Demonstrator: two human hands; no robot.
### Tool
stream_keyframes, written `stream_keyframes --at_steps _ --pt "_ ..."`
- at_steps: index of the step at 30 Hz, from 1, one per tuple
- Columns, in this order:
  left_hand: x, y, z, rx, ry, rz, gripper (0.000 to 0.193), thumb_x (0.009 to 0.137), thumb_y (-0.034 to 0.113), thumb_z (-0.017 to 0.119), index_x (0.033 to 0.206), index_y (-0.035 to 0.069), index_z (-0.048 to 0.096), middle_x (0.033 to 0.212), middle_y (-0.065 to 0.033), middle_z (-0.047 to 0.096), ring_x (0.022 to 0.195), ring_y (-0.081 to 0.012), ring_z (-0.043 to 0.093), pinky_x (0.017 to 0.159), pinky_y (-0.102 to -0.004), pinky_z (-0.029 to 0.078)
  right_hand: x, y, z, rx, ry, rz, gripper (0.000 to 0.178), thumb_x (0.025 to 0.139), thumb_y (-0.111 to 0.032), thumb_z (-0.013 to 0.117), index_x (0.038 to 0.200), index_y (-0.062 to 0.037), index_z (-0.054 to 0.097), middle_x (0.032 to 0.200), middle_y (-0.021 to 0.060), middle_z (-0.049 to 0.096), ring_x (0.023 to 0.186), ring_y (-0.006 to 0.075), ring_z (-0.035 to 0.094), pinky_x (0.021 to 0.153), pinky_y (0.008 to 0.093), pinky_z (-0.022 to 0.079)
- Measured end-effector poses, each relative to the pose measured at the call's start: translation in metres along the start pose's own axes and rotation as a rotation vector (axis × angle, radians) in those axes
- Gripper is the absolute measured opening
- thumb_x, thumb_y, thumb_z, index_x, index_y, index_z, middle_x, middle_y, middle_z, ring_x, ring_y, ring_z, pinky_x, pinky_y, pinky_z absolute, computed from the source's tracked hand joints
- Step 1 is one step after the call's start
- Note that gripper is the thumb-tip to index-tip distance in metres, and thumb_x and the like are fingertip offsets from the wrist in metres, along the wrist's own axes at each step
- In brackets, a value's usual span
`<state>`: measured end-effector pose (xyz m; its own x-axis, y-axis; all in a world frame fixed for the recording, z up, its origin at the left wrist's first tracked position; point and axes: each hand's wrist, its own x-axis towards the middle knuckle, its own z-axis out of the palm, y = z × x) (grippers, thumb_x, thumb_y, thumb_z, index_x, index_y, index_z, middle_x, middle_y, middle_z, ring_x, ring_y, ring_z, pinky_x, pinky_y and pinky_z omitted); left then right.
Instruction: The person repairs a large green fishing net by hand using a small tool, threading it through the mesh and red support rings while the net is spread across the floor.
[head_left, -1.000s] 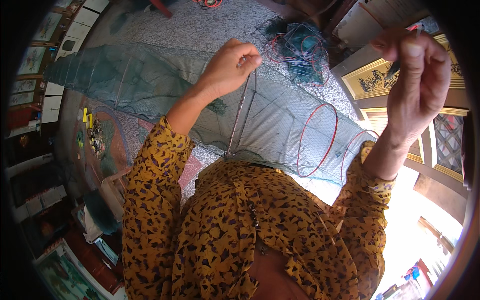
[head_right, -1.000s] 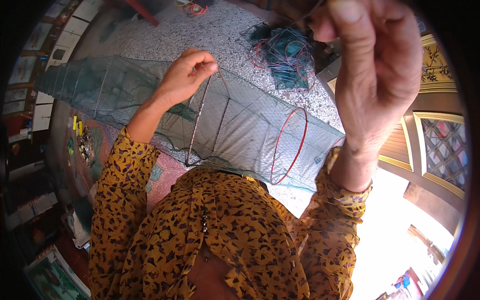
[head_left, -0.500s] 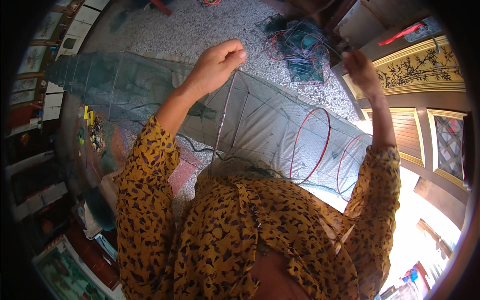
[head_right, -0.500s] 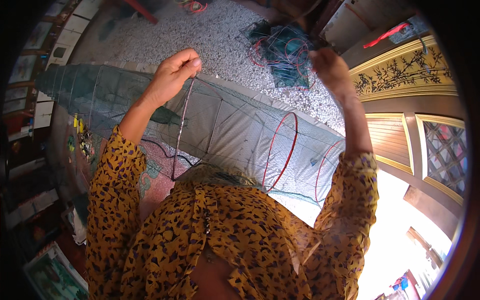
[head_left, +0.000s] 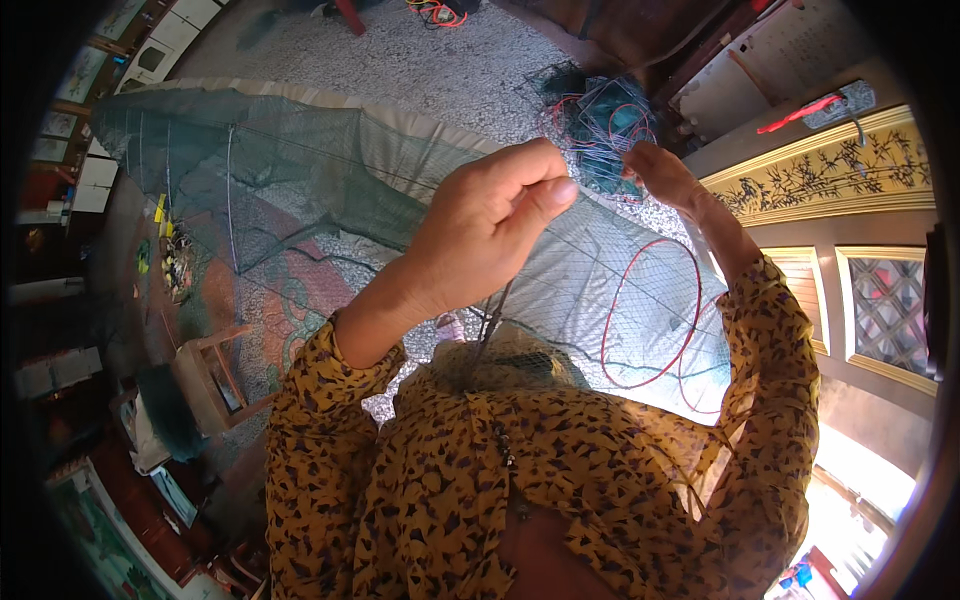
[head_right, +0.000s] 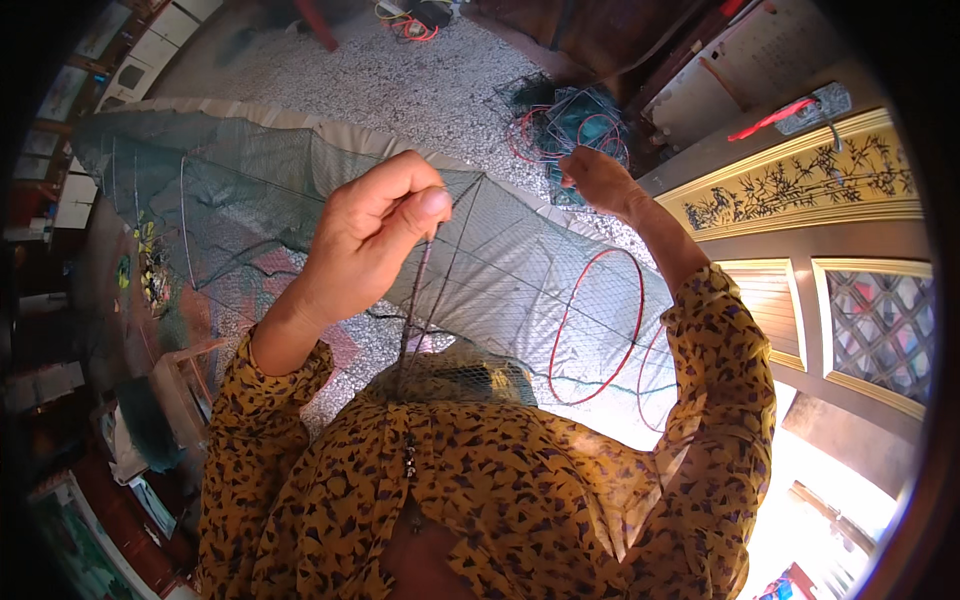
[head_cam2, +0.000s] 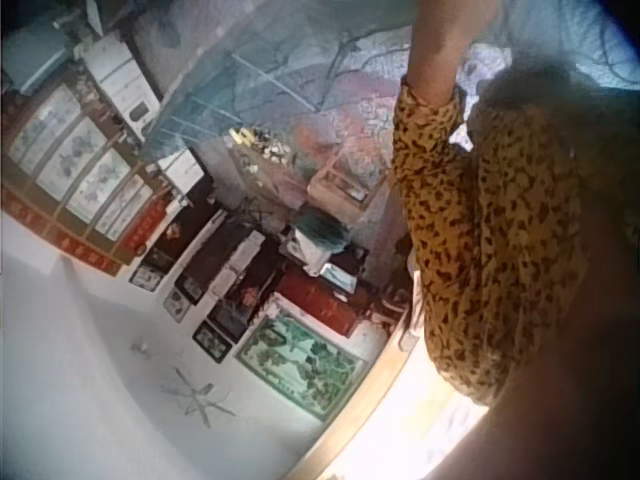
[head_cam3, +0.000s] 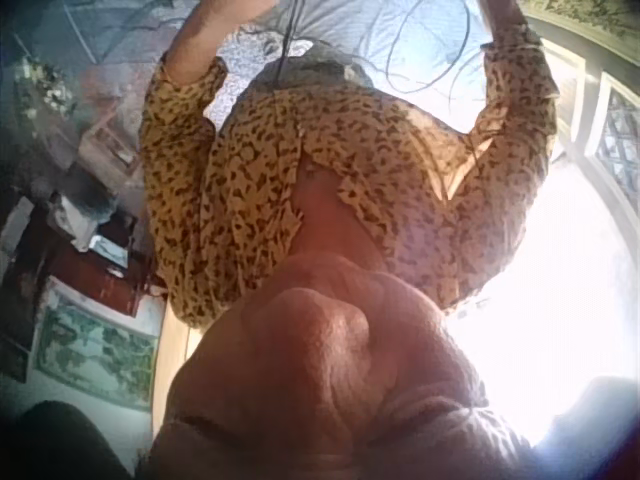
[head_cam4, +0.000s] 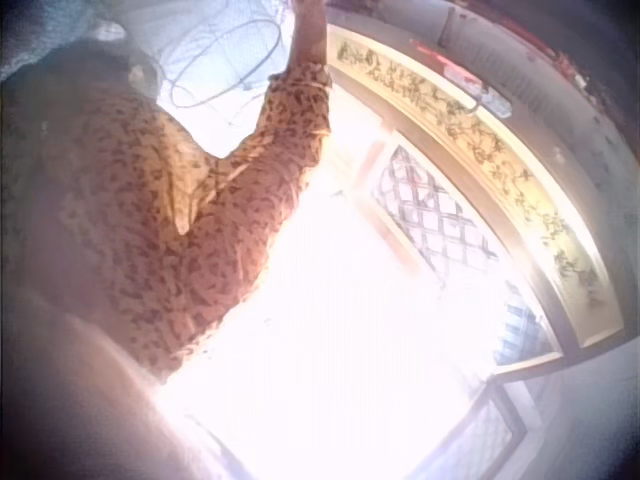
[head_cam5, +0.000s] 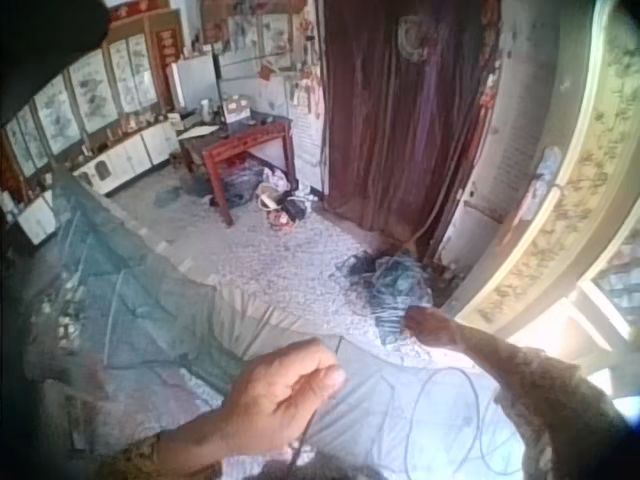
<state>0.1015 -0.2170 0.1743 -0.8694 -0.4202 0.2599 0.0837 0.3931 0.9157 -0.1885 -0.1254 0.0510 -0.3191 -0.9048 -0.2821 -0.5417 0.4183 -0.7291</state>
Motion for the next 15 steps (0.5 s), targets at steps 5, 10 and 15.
stream_keyframes --at_steps 5,10,15 --pt "-0.009 -0.001 0.018 -0.074 -0.061 0.008 0.019 0.093 0.012 0.049 0.076 0.003 0.048 0.065 0.0017 0.045 0.059 -0.0034 0.038 0.054 -0.0199 0.034 -0.015 0.049 0.018 -0.712 -0.325 -0.152 0.026 0.091 -0.022 0.045 0.085 0.0009 0.057 0.088 0.0181 0.059 0.087 0.0318 0.058 0.076 0.0401 0.046" --pt "0.007 -0.004 0.041 -0.037 -0.079 0.042 0.02 0.094 0.013 0.048 0.077 0.004 0.048 0.064 0.001 0.045 0.058 -0.0054 0.039 0.053 -0.0218 0.035 -0.006 0.079 -0.036 -0.613 -0.024 -0.046 0.023 0.089 -0.021 0.047 0.089 -0.0035 0.061 0.083 0.0159 0.061 0.083 0.0271 0.06 0.073 0.039 0.048" --pt "-0.025 -0.057 0.082 0.104 -0.067 0.065 0.017 0.093 0.014 0.049 0.079 0.004 0.047 0.065 -0.0041 0.046 0.056 -0.0145 0.046 0.052 -0.027 0.038 -0.032 0.059 -0.061 -0.444 0.329 0.191 0.035 0.086 -0.038 0.054 0.087 -0.0029 0.061 0.083 0.0196 0.063 0.082 0.0342 0.061 0.073 0.0415 0.047"
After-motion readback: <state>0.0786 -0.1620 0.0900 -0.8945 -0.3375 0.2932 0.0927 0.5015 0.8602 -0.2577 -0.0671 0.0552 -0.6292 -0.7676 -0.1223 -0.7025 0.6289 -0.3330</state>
